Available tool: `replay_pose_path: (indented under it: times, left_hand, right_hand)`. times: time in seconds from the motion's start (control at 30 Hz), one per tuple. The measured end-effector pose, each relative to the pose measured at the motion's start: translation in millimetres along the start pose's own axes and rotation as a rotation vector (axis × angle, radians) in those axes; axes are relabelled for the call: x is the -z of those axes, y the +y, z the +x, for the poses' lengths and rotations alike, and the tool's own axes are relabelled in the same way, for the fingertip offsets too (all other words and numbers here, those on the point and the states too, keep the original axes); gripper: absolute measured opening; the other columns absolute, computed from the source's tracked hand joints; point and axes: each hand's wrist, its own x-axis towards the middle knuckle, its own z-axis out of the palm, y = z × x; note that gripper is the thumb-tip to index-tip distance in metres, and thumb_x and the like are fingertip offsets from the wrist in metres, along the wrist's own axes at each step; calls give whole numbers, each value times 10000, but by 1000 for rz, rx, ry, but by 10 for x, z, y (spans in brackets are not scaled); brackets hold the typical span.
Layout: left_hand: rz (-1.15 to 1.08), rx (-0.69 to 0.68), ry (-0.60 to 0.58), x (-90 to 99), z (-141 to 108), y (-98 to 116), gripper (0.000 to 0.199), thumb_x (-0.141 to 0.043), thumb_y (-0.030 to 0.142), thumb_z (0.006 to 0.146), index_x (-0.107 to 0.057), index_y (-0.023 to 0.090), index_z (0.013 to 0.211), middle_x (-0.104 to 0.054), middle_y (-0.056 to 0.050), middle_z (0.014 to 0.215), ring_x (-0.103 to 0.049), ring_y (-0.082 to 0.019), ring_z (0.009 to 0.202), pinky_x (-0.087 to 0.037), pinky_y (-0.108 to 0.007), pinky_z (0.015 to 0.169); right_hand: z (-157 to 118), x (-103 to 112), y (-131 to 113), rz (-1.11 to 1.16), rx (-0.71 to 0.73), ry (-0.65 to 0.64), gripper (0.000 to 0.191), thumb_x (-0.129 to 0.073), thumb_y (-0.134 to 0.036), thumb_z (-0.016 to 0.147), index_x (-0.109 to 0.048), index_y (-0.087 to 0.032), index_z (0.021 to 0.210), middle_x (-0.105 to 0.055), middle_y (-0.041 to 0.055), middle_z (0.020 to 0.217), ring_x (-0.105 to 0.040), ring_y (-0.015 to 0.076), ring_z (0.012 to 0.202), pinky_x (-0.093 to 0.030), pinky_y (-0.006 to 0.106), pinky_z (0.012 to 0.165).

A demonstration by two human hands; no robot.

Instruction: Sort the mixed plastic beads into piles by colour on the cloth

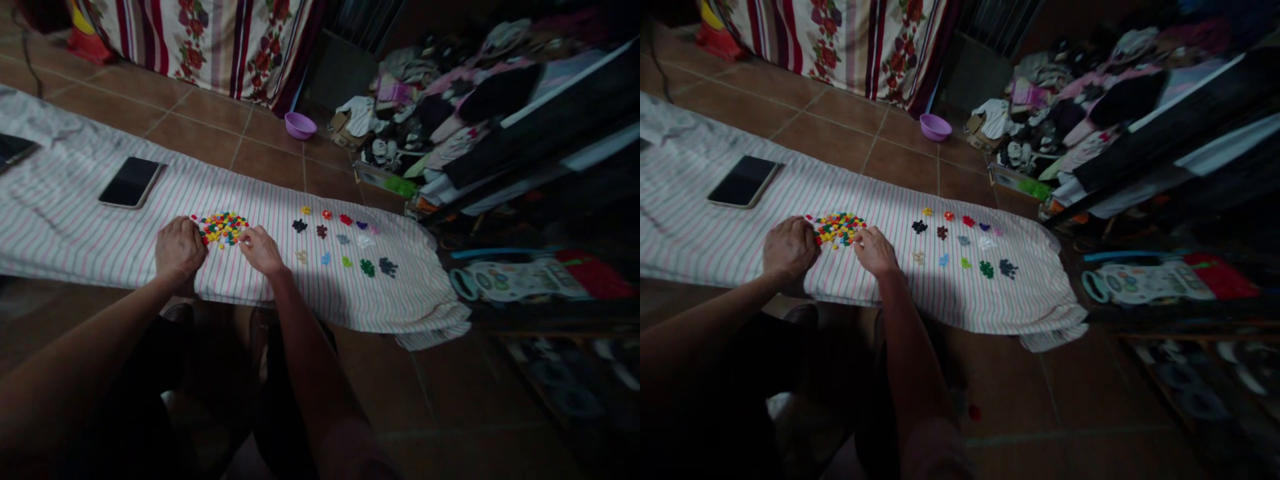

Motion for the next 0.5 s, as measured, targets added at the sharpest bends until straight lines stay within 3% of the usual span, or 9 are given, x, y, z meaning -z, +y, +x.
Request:
replay_pose_path:
  times: [0.27, 0.5]
  left_hand:
    - [-31, -50, 68, -23, -15, -17, 304, -331, 276, 876, -591, 159, 981, -630, -222, 1057, -585, -358, 1010, -440, -514, 830]
    - [-11, -34, 52, -44, -6, -46, 283, -321, 287, 892, -575, 177, 953, -630, -191, 1030, -589, -329, 986, -431, -456, 802]
  right_hand:
    - [-74, 30, -3, -21, 12, -15, 183, -517, -148, 909, -621, -231, 1035, -578, 29, 1063, -578, 144, 966, -460, 272, 901]
    - [-68, 27, -51, -56, -13, -15, 103, -529, -182, 916, -611, -221, 963, -604, 40, 1018, -580, 167, 990, -456, 283, 901]
